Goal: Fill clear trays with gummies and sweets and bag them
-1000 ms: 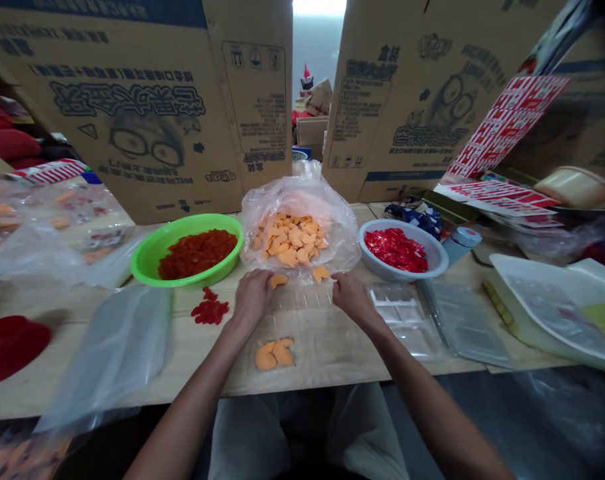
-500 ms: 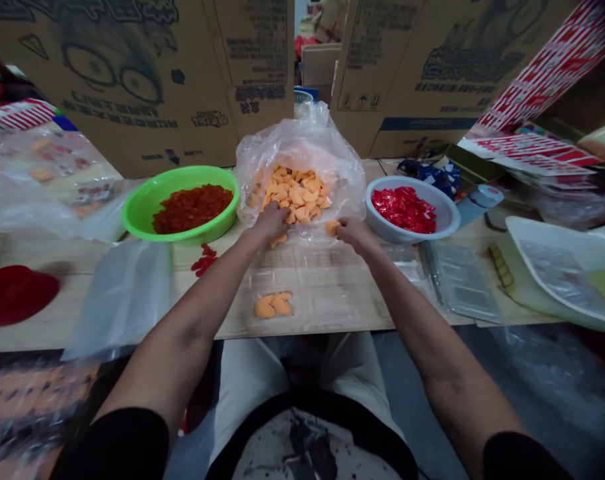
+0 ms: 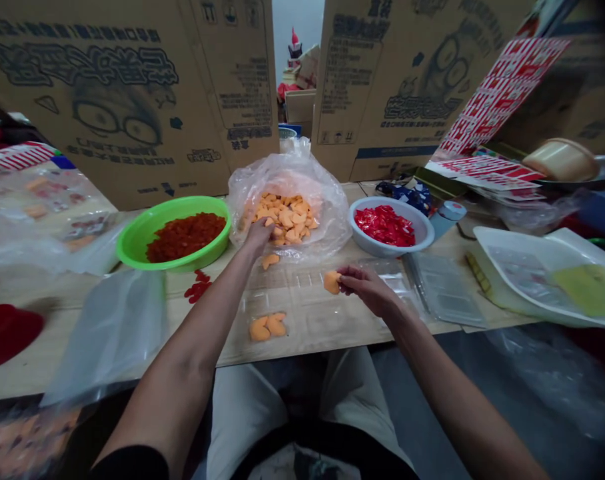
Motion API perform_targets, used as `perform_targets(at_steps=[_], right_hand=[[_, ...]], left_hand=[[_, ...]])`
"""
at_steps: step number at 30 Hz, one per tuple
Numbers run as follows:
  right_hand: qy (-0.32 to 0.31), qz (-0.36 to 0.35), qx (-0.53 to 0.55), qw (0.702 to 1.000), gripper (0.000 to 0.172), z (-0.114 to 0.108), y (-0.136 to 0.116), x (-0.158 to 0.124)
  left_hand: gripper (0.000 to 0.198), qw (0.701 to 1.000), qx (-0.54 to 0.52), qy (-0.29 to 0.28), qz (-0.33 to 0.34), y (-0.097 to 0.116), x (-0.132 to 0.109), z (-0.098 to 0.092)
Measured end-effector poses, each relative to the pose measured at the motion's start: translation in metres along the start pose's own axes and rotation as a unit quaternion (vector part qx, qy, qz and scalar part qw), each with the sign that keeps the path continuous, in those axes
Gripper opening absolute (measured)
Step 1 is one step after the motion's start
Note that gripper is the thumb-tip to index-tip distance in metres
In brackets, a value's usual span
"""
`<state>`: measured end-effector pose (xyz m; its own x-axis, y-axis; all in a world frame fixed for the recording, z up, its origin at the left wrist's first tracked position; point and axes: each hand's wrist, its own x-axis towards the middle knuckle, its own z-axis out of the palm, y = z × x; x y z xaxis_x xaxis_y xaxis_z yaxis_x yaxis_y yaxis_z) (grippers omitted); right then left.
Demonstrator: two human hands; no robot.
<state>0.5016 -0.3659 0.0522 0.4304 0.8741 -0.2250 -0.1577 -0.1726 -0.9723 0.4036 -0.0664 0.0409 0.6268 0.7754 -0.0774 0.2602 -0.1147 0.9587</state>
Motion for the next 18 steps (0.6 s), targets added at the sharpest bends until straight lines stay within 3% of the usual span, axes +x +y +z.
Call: perform_targets(at_steps=[3, 6, 10, 13, 18], right_hand=[[0.031, -0.012, -0.04, 0.999, 0.041, -0.005, 0.002, -0.017], [0.063, -0.019, -0.106, 0.992, 0.034, -0.01, 0.012, -0.03], [0.079, -0.033, -0.239, 0.967, 0.019, -0.002, 0.036, -0.035], [0.057, -0.044, -0.359, 0.93, 0.014, 0.014, 0.052, -0.034], [0.078, -0.124, -0.544, 0.826, 0.024, 0.027, 0.054, -0.039]], left_hand=[[0.017, 0.997, -0.064, -0.035, -0.017, 0.011, -0.033, -0.009], [0.024, 0.988, -0.109, -0.107, -0.027, 0.011, -0.088, -0.011], [0.032, 0.983, -0.036, -0.18, -0.019, -0.002, -0.159, 0.008], [0.017, 0.979, 0.085, -0.185, 0.016, -0.012, -0.187, 0.036], [0.012, 0.942, 0.273, -0.169, 0.099, -0.017, -0.199, 0.063]])
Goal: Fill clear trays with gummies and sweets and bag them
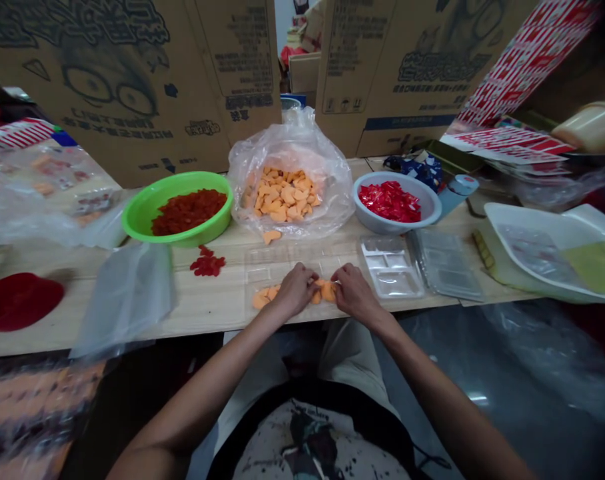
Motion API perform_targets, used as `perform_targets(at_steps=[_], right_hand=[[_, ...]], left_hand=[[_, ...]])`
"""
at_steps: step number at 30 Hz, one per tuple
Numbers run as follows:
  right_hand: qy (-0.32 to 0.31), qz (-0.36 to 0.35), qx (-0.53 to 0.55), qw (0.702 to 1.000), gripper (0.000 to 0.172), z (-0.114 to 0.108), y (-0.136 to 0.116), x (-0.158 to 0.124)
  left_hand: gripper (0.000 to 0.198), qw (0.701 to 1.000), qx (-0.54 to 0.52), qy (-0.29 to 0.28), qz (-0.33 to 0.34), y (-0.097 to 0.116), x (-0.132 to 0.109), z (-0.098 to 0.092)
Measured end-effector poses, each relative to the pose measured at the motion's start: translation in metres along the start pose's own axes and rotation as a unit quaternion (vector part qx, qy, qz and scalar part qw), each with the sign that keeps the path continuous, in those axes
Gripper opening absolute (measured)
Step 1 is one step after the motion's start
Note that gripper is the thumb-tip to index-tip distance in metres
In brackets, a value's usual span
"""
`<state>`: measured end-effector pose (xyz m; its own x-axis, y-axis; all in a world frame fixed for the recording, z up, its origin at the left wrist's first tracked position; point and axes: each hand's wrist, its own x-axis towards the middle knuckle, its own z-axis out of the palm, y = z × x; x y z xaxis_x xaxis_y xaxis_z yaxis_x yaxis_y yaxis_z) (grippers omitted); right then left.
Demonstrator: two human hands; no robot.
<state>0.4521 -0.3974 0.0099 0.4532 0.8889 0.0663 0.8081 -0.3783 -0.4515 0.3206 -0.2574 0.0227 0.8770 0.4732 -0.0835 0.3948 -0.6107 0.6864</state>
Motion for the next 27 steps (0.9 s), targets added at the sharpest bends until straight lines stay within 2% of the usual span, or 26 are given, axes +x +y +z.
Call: perform_targets(at_steps=[4, 8, 11, 17, 20, 22, 24, 27], right_hand=[[0.016, -0.058, -0.061, 0.996, 0.048, -0.009, -0.005, -0.017], [-0.029, -0.137, -0.113, 0.984, 0.061, -0.001, -0.012, -0.042], [-0.038, -0.156, -0.16, 0.974, 0.059, 0.013, -0.015, -0.056], [0.039, -0.15, -0.181, 0.971, 0.047, 0.027, -0.022, -0.061], [0.058, -0.169, -0.171, 0.969, 0.048, 0.029, -0.022, -0.063], [0.075, -0.182, -0.155, 0.968, 0.05, 0.031, -0.018, -0.066], [0.092, -0.192, -0.139, 0.967, 0.051, 0.033, -0.009, -0.069], [0.122, -0.222, -0.117, 0.96, 0.047, 0.038, 0.005, -0.065]], left_hand=[[0.02, 0.993, 0.066, 0.024, 0.09, -0.001, -0.014, 0.004], [0.025, 0.971, 0.126, -0.035, 0.2, -0.008, -0.03, 0.012], [0.027, 0.969, 0.141, -0.057, 0.197, -0.009, -0.033, 0.014], [0.022, 0.953, 0.193, -0.101, 0.211, -0.001, -0.03, 0.006], [0.021, 0.955, 0.161, -0.11, 0.224, -0.003, -0.025, -0.006], [0.021, 0.971, 0.138, -0.074, 0.184, -0.009, -0.013, -0.02], [0.026, 0.986, 0.147, -0.013, 0.08, -0.019, 0.006, -0.039], [0.032, 0.98, 0.18, 0.04, -0.073, -0.043, 0.041, -0.067]])
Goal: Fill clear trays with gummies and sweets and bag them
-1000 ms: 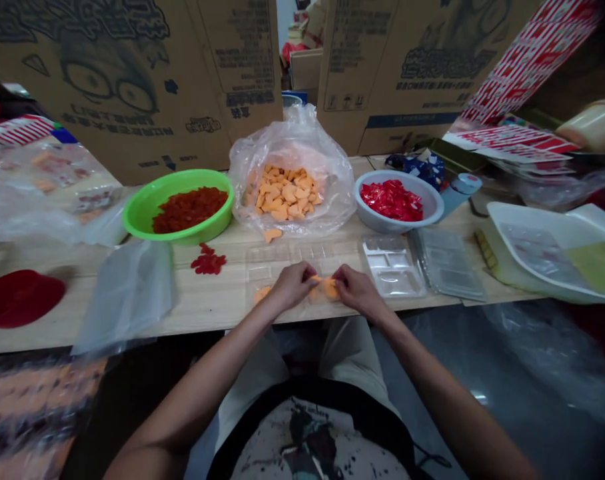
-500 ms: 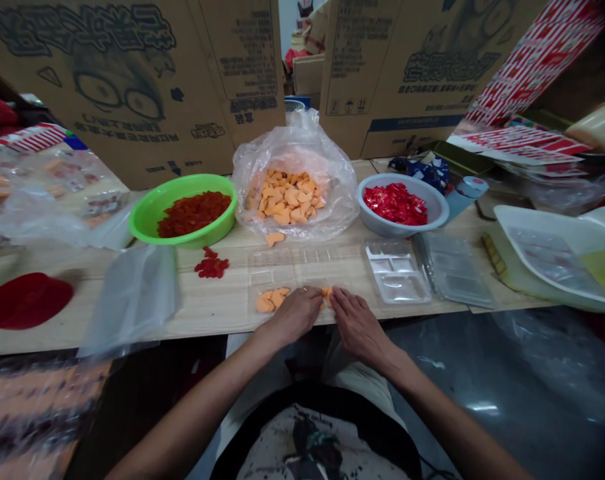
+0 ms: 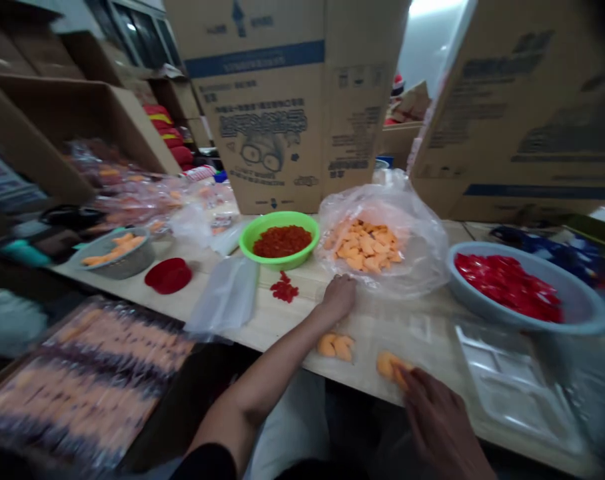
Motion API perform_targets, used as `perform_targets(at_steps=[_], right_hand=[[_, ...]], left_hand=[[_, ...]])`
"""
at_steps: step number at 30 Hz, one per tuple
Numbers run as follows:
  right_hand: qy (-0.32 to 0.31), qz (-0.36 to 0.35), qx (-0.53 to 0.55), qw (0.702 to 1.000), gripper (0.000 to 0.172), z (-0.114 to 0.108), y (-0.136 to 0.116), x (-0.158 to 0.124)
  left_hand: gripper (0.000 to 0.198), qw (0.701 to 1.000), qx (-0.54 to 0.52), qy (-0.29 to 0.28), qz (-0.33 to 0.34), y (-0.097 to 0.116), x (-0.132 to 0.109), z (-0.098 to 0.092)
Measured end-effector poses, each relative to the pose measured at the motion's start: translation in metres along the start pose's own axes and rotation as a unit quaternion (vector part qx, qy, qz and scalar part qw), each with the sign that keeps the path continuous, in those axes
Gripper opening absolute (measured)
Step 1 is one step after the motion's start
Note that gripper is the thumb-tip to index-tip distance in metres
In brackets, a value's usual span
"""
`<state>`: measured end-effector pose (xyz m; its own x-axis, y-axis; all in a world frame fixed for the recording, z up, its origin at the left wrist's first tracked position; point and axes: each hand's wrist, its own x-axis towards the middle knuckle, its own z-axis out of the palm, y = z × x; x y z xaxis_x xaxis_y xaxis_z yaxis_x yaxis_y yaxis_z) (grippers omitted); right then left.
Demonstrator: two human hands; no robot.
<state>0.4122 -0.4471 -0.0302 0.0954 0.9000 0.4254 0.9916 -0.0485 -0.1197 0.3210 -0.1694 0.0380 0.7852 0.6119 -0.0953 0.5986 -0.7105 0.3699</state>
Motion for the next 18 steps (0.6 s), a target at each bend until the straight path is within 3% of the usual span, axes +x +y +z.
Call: perform_targets(at_steps=[5, 10, 12, 15, 18], right_hand=[[0.018, -0.037, 0.047, 0.998, 0.042, 0.008, 0.017, 0.006], [0.022, -0.076, 0.077, 0.994, 0.04, 0.012, 0.022, 0.015], [0.032, -0.072, 0.092, 0.993, 0.035, 0.011, 0.015, 0.024], [0.034, -0.031, 0.1, 0.994, 0.032, 0.001, -0.006, 0.038], [-0.008, 0.016, 0.114, 0.993, 0.035, -0.015, -0.021, 0.046]], left_hand=[[0.034, 0.997, -0.004, -0.011, -0.07, -0.031, 0.041, -0.005], [0.034, 0.997, -0.035, 0.01, -0.07, -0.019, 0.058, -0.014], [0.035, 0.996, -0.056, 0.045, -0.049, -0.007, 0.063, -0.028], [0.05, 0.984, -0.092, 0.149, 0.022, 0.003, 0.063, -0.059], [0.052, 0.965, -0.122, 0.219, 0.075, -0.02, 0.053, -0.097]])
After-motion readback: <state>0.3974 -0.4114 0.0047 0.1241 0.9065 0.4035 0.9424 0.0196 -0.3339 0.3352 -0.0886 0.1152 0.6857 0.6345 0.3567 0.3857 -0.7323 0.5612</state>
